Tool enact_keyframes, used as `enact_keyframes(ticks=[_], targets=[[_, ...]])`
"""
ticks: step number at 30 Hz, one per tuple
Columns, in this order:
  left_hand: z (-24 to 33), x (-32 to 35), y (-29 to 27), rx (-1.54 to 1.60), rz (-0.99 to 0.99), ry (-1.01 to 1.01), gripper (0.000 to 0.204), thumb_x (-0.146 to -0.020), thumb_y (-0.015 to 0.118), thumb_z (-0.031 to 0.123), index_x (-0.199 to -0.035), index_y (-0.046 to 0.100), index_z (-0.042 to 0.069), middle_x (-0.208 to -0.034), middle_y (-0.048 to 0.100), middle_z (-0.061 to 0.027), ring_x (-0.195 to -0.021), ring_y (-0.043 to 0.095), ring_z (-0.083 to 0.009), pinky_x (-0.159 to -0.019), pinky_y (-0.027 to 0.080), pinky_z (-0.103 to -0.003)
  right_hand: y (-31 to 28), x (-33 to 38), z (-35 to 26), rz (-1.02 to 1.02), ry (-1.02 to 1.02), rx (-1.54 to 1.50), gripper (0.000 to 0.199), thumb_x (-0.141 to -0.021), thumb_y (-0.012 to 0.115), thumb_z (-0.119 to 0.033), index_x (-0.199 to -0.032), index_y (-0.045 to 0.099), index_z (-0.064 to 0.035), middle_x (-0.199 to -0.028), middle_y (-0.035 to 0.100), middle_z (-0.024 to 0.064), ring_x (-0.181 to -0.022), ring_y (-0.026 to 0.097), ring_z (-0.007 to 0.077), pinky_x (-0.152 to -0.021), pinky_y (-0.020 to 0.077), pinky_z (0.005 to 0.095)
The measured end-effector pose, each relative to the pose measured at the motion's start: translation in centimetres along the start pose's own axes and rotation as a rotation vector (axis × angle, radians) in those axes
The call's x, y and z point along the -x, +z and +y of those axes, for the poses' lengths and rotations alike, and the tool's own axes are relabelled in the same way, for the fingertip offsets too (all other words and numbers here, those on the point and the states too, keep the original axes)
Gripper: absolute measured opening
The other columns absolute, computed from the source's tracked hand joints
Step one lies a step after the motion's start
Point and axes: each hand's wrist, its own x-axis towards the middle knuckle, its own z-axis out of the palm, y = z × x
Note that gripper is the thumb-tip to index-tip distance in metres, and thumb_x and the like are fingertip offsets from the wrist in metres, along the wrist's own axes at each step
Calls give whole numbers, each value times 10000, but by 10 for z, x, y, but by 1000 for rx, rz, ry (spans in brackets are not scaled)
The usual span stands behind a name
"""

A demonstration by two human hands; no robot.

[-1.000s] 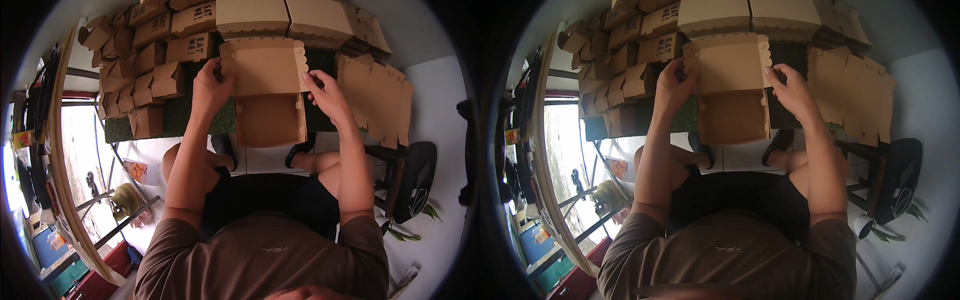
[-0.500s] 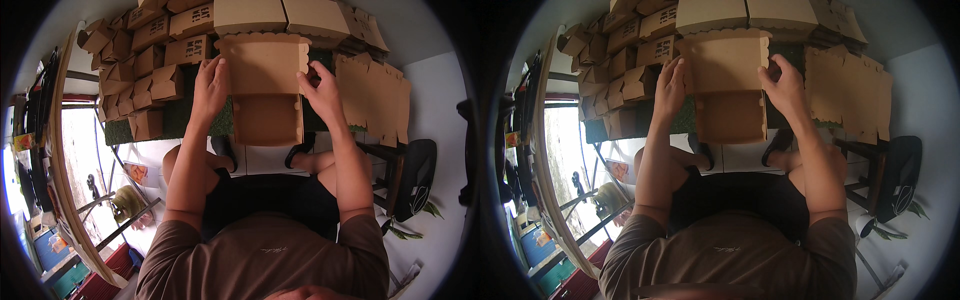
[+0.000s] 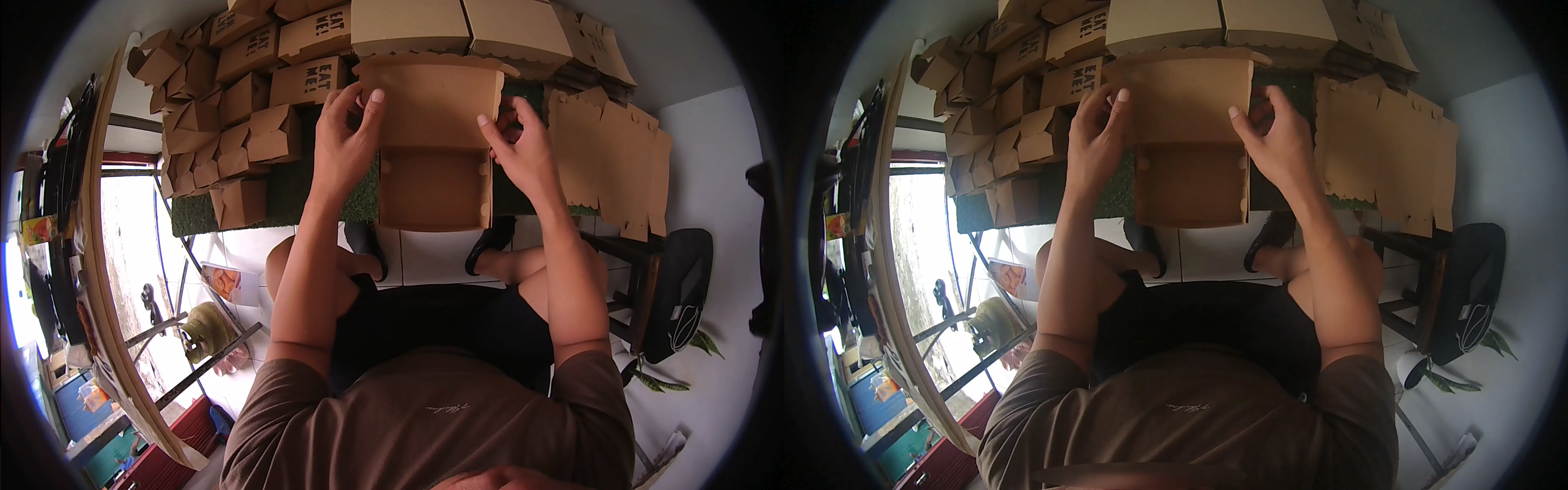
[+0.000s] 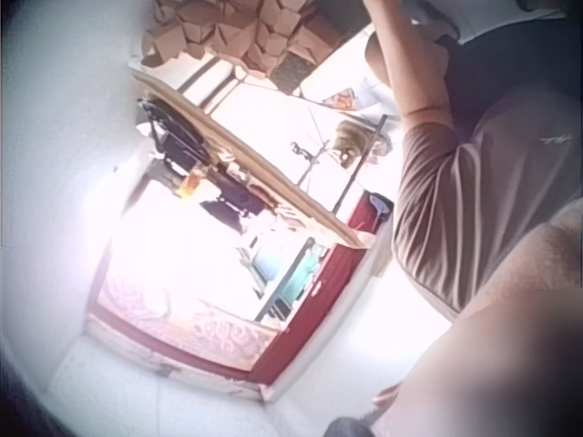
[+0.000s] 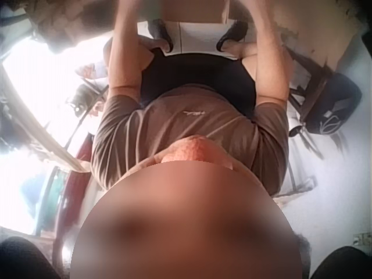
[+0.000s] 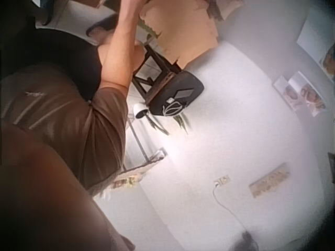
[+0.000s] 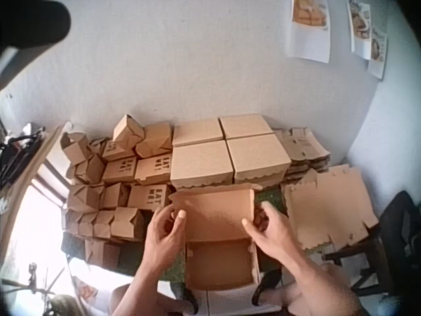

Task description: The person assembles a flat cardboard box by folding its sides and tucking tabs into slots to form a closed container. The finished box is then placed on a stack of similar boxes.

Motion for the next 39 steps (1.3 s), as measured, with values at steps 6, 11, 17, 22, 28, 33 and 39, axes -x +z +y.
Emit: enact_keyframes(ticks=[6, 11, 17, 22, 28, 33, 39], targets=[[-3, -7, -6, 7, 103, -26, 430, -1098, 828, 348, -1298, 808, -32, -1068, 766, -91, -930, 750, -181, -866, 582, -325, -4, 0, -10, 157, 101, 47, 647, -1098, 818, -490, -1473, 653, 11, -1014, 685, 84, -839, 673, 180, -778, 578, 376], [-4, -6, -6, -47, 223, 118, 289, -1018, 906, 200, -1224, 852, 4, -998, 816, -77, -872, 795, -157, -810, 611, -313, 7, 6, -50, 586, -469, 343, 403, -1196, 678, -294, -1490, 644, -21, -992, 653, 86, -798, 625, 190, -714, 539, 392], [4, 2, 0, -24, 330, 185, 235, -959, 926, 134, -1167, 875, 36, -966, 828, -62, -826, 795, -142, -731, 612, -295, 59, 2, -114, 29, -397, -21, 337, -1153, 734, -232, -1436, 712, -51, -799, 725, 52, -638, 656, 153, -635, 549, 348], [11, 7, -5, -40, 326, 259, 226, -918, 909, 56, -1142, 877, 49, -979, 811, -64, -823, 797, -161, -719, 631, -309, 89, -23, -133, 4, -381, 72, 289, -1162, 742, -339, -1258, 838, -84, -785, 775, 26, -627, 632, 113, -632, 542, 312], [15, 10, -7, 32, 266, 213, 244, -923, 907, 61, -1165, 884, 51, -1018, 820, -87, -856, 811, -174, -779, 643, -324, 102, -34, -135, 189, -342, 175, 316, -1060, 850, -402, -1030, 872, -88, -810, 828, 66, -700, 785, 200, -695, 622, 333], [14, 7, -7, 83, 200, 123, 236, -943, 904, 103, -1174, 893, 59, -1047, 832, -96, -869, 820, -177, -772, 631, -323, 95, -43, -136, 157, -282, 236, 270, -1008, 884, -340, -1054, 863, -75, -887, 864, 70, -749, 825, 183, -720, 638, 322], [9, 5, -7, 122, 154, 113, 241, -950, 908, 141, -1185, 901, 87, -1033, 827, -89, -860, 801, -175, -796, 622, -334, 86, -61, -130, -46, -84, 121, 215, -1000, 858, -197, -1165, 844, -60, -906, 860, 37, -811, 833, 115, -716, 638, 288]])
